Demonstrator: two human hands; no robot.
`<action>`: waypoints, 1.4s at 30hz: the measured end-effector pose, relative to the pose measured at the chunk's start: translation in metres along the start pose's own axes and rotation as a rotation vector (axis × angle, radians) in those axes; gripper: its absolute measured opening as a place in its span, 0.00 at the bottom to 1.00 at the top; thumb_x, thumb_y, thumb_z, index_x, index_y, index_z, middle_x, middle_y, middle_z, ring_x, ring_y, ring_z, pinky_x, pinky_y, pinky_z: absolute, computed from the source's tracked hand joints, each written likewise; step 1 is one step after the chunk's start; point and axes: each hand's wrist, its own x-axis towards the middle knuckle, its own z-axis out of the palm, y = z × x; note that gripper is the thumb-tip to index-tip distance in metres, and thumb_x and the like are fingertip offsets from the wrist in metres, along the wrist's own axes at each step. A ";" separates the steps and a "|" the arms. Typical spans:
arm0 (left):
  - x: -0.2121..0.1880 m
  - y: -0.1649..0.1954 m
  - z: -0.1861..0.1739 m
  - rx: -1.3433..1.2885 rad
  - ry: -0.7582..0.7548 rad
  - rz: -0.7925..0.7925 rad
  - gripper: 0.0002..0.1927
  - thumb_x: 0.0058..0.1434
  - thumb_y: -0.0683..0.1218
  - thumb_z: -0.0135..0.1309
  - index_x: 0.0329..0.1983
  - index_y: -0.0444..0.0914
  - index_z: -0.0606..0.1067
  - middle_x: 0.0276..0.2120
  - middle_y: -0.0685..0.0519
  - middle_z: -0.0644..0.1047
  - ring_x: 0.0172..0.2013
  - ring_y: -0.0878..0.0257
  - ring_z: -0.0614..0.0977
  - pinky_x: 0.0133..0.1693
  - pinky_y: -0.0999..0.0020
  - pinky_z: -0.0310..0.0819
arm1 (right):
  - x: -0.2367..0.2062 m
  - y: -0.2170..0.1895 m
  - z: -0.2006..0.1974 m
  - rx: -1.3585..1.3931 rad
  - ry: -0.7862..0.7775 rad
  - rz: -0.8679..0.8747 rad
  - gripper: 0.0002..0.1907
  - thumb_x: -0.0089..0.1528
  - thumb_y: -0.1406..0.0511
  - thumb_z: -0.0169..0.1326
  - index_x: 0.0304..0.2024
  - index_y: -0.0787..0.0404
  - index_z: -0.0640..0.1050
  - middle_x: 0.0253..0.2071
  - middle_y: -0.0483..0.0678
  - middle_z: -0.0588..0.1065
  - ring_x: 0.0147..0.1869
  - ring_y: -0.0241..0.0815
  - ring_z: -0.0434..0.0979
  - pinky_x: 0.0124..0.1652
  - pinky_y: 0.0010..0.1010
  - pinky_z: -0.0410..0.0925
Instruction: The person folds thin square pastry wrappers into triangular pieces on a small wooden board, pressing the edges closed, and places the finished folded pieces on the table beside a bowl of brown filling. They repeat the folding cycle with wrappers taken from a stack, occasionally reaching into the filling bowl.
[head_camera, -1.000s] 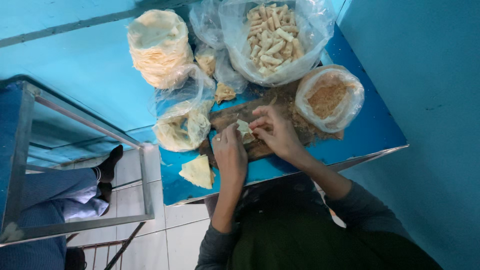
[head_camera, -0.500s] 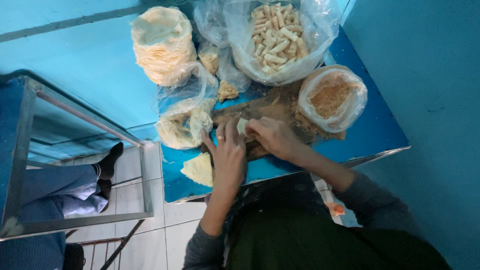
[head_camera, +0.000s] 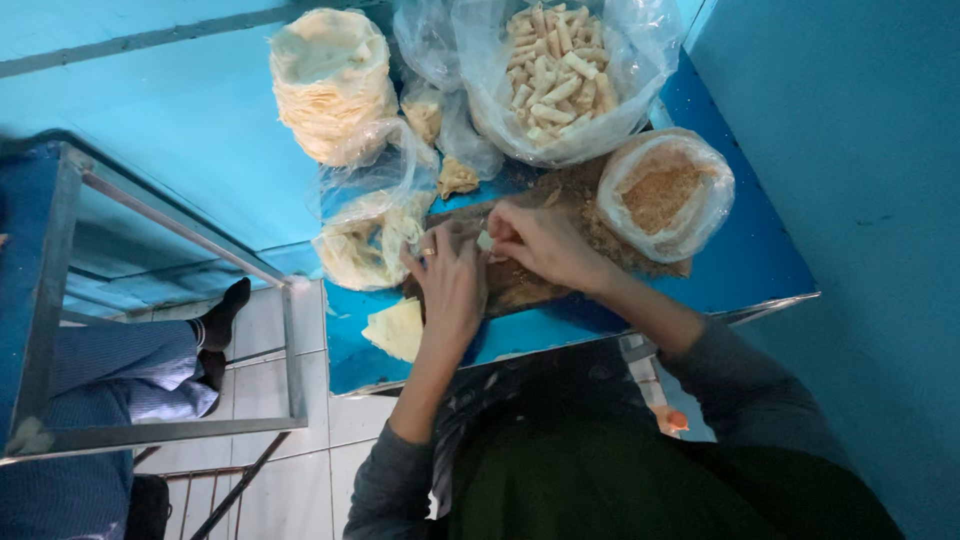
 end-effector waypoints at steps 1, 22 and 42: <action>0.001 0.001 0.001 0.024 -0.010 -0.019 0.09 0.61 0.44 0.57 0.42 0.36 0.78 0.56 0.43 0.69 0.60 0.43 0.67 0.63 0.30 0.45 | 0.002 0.000 0.001 -0.019 0.001 0.008 0.11 0.60 0.69 0.61 0.42 0.62 0.72 0.34 0.50 0.78 0.39 0.47 0.83 0.39 0.37 0.72; 0.002 -0.016 0.012 0.088 -0.042 0.114 0.13 0.60 0.41 0.52 0.47 0.35 0.78 0.56 0.42 0.68 0.61 0.44 0.66 0.64 0.28 0.47 | -0.004 0.012 0.001 -0.353 0.075 -0.075 0.07 0.55 0.59 0.66 0.33 0.50 0.82 0.45 0.49 0.70 0.54 0.53 0.68 0.51 0.45 0.66; 0.016 -0.006 0.002 -0.126 0.158 -0.004 0.06 0.52 0.42 0.63 0.34 0.37 0.82 0.62 0.38 0.68 0.61 0.39 0.66 0.62 0.45 0.54 | -0.005 0.016 0.013 -0.409 0.192 -0.014 0.09 0.53 0.56 0.68 0.34 0.48 0.85 0.54 0.45 0.69 0.52 0.46 0.68 0.48 0.46 0.63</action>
